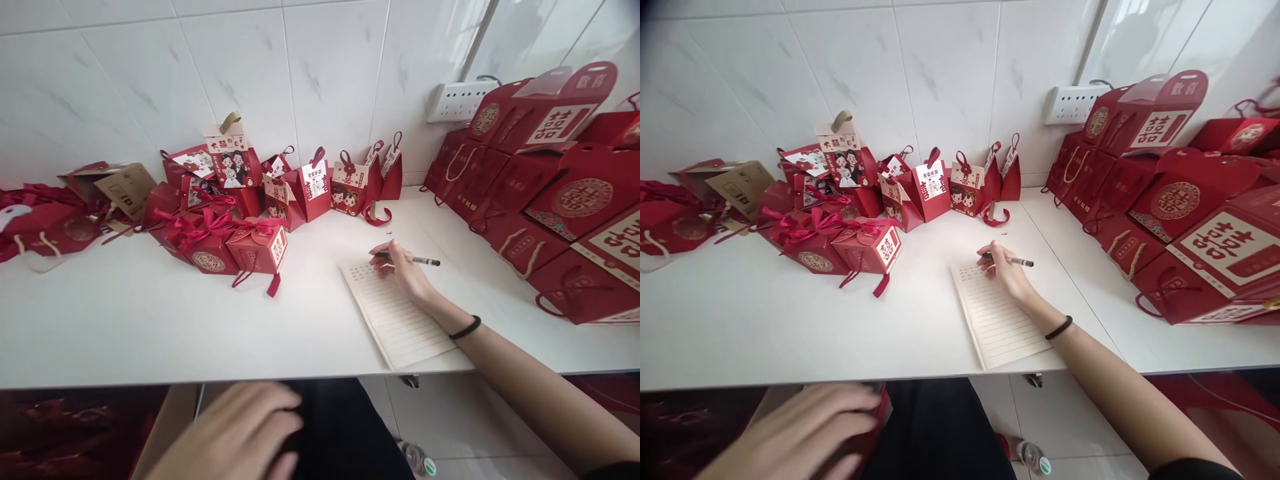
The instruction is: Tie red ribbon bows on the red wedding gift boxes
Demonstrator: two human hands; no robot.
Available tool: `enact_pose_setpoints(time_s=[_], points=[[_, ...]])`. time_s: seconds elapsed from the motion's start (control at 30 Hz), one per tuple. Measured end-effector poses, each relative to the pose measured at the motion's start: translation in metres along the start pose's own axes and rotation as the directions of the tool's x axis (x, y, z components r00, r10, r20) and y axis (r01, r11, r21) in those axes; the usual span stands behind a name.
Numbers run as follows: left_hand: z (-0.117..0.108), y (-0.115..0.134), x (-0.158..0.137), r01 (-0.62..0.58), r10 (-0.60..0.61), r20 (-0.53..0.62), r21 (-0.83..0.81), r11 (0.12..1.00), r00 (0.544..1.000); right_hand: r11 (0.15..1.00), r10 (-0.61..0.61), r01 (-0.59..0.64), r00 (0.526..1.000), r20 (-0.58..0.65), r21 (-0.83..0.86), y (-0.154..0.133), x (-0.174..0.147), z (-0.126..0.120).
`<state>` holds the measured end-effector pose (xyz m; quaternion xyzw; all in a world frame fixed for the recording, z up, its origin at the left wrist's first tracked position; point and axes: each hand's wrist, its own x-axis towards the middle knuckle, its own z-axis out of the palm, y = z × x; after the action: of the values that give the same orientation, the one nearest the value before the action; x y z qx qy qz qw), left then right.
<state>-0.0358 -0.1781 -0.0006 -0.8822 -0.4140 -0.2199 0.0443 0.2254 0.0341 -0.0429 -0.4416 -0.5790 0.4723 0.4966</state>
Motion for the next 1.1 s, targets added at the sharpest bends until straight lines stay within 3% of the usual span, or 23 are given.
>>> enact_pose_setpoints(time_s=[0.07, 0.13, 0.27, 0.4, 0.67, 1.1], points=[[0.033, 0.009, 0.048, -0.177, 0.182, 0.052, -0.095, 0.98, 0.982, 0.998, 0.037, -0.038, 0.999, -0.021, -0.045, 0.009, -0.002, 0.002], [0.07, 0.019, 0.088, -0.296, 0.3, 0.055, -0.074, 0.952, 0.952, 0.994, 0.054, -0.057, 0.998, -0.039, -0.096, 0.012, -0.001, 0.004], [0.12, 0.03, 0.121, -0.257, 0.252, 0.17, 0.005, 0.966, 0.953, 0.993, 0.1, -0.103, 0.993, -0.054, -0.056, 0.012, 0.002, 0.008], [0.126, 0.025, 0.117, -0.284, 0.279, 0.171, 0.007, 0.959, 0.945, 0.983, 0.122, -0.132, 0.989, -0.082, -0.128, 0.01, 0.005, 0.008], [0.143, 0.022, 0.112, -0.239, 0.241, -0.1, 0.035, 0.97, 0.965, 0.926, 0.099, -0.122, 0.992, -0.082, -0.357, 0.001, 0.0, 0.007], [0.147, 0.026, 0.11, -0.226, 0.23, -0.13, 0.046, 0.973, 0.964, 0.908, 0.11, -0.115, 0.993, -0.037, -0.402, 0.001, -0.001, 0.009]])
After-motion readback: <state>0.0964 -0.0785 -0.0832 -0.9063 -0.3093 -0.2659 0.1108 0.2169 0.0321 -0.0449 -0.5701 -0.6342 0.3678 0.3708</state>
